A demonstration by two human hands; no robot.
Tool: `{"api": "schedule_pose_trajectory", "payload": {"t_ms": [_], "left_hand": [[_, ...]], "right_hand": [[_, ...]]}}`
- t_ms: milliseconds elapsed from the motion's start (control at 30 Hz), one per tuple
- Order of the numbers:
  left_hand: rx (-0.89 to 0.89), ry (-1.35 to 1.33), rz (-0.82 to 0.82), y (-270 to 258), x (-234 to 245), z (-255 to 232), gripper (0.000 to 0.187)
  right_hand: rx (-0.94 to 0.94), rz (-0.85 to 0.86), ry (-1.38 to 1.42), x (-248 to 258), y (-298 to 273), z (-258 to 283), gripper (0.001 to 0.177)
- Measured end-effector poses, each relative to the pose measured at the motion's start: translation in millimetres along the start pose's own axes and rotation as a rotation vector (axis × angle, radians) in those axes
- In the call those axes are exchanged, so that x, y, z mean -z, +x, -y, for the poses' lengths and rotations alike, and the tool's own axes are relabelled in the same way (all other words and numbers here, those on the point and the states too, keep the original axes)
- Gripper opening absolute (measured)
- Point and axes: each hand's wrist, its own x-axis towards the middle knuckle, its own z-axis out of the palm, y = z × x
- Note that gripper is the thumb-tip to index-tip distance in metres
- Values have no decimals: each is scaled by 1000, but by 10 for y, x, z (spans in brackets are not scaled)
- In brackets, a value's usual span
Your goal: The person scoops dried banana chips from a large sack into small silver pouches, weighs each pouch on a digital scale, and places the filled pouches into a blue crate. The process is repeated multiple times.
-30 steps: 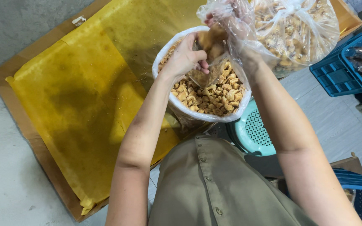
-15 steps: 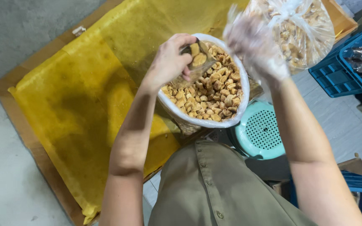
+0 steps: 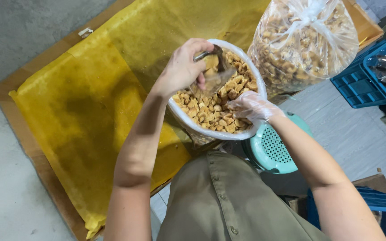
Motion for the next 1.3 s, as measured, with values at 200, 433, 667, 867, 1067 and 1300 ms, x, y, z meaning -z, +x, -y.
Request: {"api": "schedule_pose_trajectory", "payload": {"t_ms": [200,433,667,867,1067,1300], "left_hand": [[84,55,16,10,-77,39,53],[126,-115,27,218,-110,349,59],[27,-331,30,311,-104,597,56],[51,-207,-79,157,-22,494,50],[96,-147,-64,21,-4,327,50],[31,-183,-102,37,21,436,50]], "right_hand": [[-203,-246,415,521,-80,112,37],[38,-604,736,1662,-188,972,31],[110,-542,241,1892,28,1477,42],[2,-616,847,1848,-180,1236,27],[-270,-474,393,1537,-149,879,35],[-344,-483,894,1263,-289,497,33]]}}
